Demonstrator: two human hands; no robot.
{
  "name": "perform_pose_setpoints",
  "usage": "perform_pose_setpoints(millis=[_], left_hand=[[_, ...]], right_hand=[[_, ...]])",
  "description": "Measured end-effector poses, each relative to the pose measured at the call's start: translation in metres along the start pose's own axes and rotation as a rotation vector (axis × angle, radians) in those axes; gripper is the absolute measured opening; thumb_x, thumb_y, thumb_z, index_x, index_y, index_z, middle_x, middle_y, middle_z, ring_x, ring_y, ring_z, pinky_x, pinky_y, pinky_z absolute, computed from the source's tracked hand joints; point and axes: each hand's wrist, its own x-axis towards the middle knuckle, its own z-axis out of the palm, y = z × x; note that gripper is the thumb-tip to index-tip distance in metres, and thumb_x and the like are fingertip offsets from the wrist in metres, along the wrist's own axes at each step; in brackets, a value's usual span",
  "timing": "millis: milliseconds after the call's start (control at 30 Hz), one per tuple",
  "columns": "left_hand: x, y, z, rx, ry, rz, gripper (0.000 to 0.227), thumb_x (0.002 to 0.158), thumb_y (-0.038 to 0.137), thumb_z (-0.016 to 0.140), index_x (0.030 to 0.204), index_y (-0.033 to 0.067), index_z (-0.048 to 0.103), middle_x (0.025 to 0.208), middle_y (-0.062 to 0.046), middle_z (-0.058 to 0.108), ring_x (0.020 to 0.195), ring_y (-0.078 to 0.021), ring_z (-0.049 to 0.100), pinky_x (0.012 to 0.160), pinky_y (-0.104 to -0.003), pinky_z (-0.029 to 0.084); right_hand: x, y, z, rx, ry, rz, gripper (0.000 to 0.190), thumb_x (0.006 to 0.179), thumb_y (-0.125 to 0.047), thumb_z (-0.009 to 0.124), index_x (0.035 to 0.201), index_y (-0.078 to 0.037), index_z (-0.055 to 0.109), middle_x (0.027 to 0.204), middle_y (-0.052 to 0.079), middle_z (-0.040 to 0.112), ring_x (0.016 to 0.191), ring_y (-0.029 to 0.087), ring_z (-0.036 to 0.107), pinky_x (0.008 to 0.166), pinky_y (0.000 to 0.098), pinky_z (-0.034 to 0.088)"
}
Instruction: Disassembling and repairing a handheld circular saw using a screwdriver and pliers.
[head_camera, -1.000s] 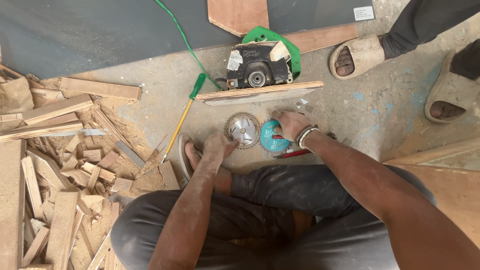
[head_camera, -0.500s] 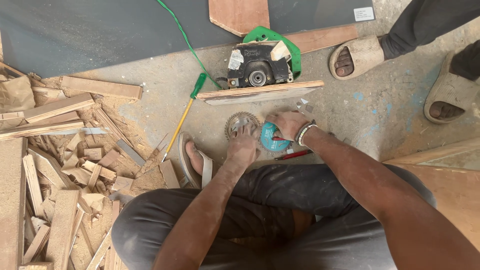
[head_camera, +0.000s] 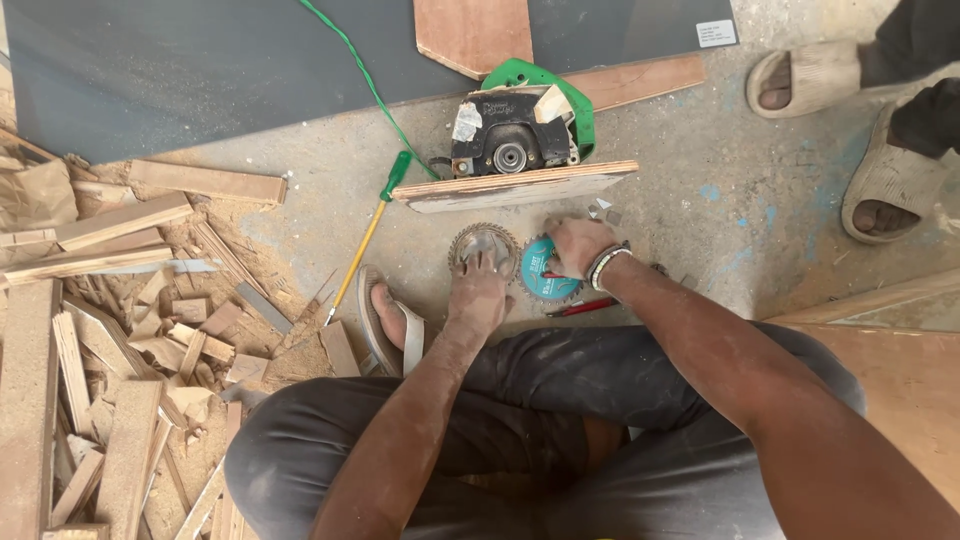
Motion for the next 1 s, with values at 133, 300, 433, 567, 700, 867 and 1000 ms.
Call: perform_pose_setpoints(millis=[133,300,433,567,700,867,1000], left_hand=[[0.002,-0.007,0.003,0.032,-0.015,-0.086,0.069,0.092,0.043,0.071,0.144,0.0078,0.043,0.155,-0.025,0.034,0.141,-0.0383,0.037,0.109,-0.054,0.04],[0.001,-0.013,-0.009,0.012,-0.011,-0.213,0.068,0.091,0.034,0.07,0.147,0.009,0.041,0.148,-0.021,0.043,0.136,-0.033,0.045,0.106,-0.049,0.045],[0.018,0.002,-0.006,-0.241,-0.041,-0.209,0.052,0.101,0.04,0.062,0.139,0.0072,0.049,0.146,-0.02,0.048,0.133,-0.0317,0.051,0.103,-0.047,0.052],[0.038,0.032,-0.004,-0.339,0.025,-0.195,0.067,0.095,0.044,0.069,0.142,0.0018,0.048,0.139,-0.019,0.051,0.125,-0.032,0.055,0.096,-0.046,0.055],[0.067,0.053,0.022,-0.315,0.192,-0.302,0.071,0.085,0.04,0.081,0.14,0.0056,0.051,0.137,-0.015,0.053,0.127,-0.0311,0.056,0.093,-0.043,0.058],[0.074,0.05,-0.027,-0.293,-0.032,-0.384,0.099,0.077,0.045,0.088,0.147,-0.0012,0.035,0.14,-0.019,0.046,0.128,-0.0306,0.052,0.091,-0.037,0.058],[0.089,0.05,-0.028,-0.36,-0.192,-0.432,0.115,0.069,0.048,0.093,0.152,-0.004,0.033,0.141,-0.019,0.046,0.128,-0.0293,0.054,0.095,-0.033,0.058]], right_hand=[[0.0,0.0,0.001,0.01,-0.024,0.109,0.062,0.084,-0.042,0.078,0.129,-0.006,0.055,0.116,0.018,0.07,0.108,0.037,0.068,0.092,0.0494,0.057],[0.006,0.0,-0.002,0.014,-0.134,0.164,0.079,0.084,-0.041,0.078,0.142,0.001,0.043,0.117,0.021,0.071,0.109,0.038,0.069,0.096,0.0482,0.056],[0.005,-0.001,-0.016,0.087,-0.163,0.178,0.082,0.081,-0.041,0.08,0.142,0.001,0.044,0.119,0.023,0.071,0.112,0.039,0.068,0.098,0.0472,0.055],[0.007,0.003,-0.007,0.063,-0.164,0.158,0.079,0.078,-0.046,0.081,0.136,-0.002,0.049,0.118,0.023,0.071,0.111,0.038,0.069,0.098,0.0467,0.055],[0.01,0.012,0.012,0.067,-0.056,0.084,0.077,0.079,-0.045,0.079,0.135,-0.002,0.051,0.11,0.023,0.074,0.106,0.04,0.07,0.093,0.0489,0.057],[0.018,0.021,-0.006,0.068,-0.143,0.104,0.076,0.075,-0.045,0.083,0.131,-0.004,0.054,0.112,0.021,0.073,0.109,0.038,0.07,0.095,0.0477,0.056],[0.014,0.03,-0.005,0.066,-0.119,0.118,0.067,0.076,-0.043,0.085,0.125,-0.007,0.06,0.12,0.018,0.07,0.118,0.036,0.065,0.101,0.0474,0.052]])
